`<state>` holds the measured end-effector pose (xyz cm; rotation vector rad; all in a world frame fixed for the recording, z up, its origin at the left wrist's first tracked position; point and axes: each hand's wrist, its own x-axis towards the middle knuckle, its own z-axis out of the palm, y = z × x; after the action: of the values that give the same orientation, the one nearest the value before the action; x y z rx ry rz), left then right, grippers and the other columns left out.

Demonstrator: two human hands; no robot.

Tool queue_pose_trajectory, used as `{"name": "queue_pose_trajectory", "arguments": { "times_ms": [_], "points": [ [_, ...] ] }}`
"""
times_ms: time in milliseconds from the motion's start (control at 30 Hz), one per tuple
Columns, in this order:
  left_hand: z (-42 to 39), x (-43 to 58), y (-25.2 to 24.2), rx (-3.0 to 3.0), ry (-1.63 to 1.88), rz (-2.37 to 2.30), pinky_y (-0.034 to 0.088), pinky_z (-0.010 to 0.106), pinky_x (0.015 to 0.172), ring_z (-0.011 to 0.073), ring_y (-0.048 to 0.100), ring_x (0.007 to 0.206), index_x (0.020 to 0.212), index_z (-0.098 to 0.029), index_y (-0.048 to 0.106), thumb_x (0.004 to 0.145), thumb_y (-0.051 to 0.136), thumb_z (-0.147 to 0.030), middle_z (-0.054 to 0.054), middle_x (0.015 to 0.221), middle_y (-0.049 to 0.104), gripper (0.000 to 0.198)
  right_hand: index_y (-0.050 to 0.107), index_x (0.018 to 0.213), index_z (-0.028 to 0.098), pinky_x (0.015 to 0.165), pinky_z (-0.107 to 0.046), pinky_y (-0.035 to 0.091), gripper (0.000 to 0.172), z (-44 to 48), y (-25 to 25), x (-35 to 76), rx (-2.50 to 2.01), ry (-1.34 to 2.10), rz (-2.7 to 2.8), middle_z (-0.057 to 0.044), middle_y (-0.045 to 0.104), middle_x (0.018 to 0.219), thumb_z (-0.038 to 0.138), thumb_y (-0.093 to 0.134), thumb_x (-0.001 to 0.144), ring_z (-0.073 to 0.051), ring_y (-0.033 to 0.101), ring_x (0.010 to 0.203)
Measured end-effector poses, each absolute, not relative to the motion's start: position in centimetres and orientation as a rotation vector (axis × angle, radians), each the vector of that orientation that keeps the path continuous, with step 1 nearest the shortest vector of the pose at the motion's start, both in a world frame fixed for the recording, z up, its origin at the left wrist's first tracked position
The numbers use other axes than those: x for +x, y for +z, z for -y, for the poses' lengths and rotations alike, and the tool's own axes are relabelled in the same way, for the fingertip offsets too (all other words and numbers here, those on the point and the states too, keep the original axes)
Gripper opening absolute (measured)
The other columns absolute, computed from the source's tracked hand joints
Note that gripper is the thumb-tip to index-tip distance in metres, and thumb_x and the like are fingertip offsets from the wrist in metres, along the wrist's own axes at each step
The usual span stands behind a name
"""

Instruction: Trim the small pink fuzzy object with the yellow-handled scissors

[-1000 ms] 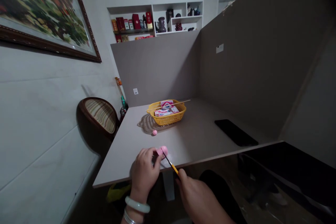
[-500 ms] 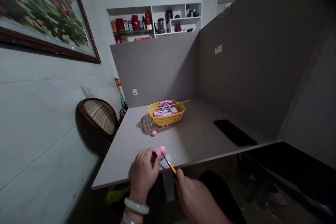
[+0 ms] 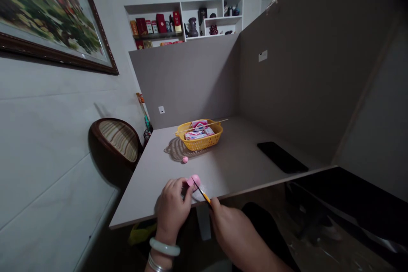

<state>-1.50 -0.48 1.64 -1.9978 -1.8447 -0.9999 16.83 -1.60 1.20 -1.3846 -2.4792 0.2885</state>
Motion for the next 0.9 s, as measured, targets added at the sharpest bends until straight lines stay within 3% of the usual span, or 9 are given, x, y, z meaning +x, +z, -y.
{"name": "queue_pose_trajectory", "arguments": {
  "times_ms": [167,367,567,900],
  "points": [
    [0.4,-1.6,1.6,-1.992,-1.03,1.822,0.049,0.033,0.073,0.0211,0.062,0.082,0.09,-0.022,0.063,0.094,0.052,-0.038,0.005,0.085,0.067,0.019,0.051,0.1,0.019,0.051,-0.028,0.026,0.022,0.7,2.5,16.0,-1.393,0.257,2.506,-0.006,0.072,0.082,0.004,0.039,0.089,-0.021,0.071,0.072],
    [0.5,-1.5,1.6,-1.989,-1.015,1.839,0.049,0.033,0.074,0.0222,0.061,0.084,0.091,-0.022,0.061,0.095,0.05,-0.039,0.006,0.086,0.066,0.021,0.051,0.098,0.02,0.051,-0.028,0.028,0.022,2.4,0.5,17.3,-1.451,0.345,2.509,-0.006,0.072,0.082,0.009,0.031,0.097,-0.021,0.071,0.071],
    [0.6,-1.5,1.8,-2.01,-1.008,1.843,0.048,0.033,0.073,0.0221,0.061,0.084,0.089,-0.022,0.061,0.095,0.051,-0.039,0.005,0.085,0.065,0.02,0.051,0.101,0.018,0.05,-0.027,0.027,0.021,0.8,2.7,15.8,-1.436,0.273,2.517,-0.006,0.072,0.084,0.005,0.038,0.091,-0.022,0.071,0.073],
    [0.6,-1.3,1.9,-2.008,-1.007,1.841,0.049,0.033,0.075,0.0217,0.063,0.084,0.09,-0.022,0.062,0.095,0.05,-0.039,0.005,0.086,0.066,0.02,0.051,0.1,0.019,0.051,-0.027,0.03,0.025,2.0,1.4,17.3,-1.409,0.277,2.538,-0.007,0.072,0.083,0.002,0.037,0.088,-0.02,0.07,0.072]
  ]
}}
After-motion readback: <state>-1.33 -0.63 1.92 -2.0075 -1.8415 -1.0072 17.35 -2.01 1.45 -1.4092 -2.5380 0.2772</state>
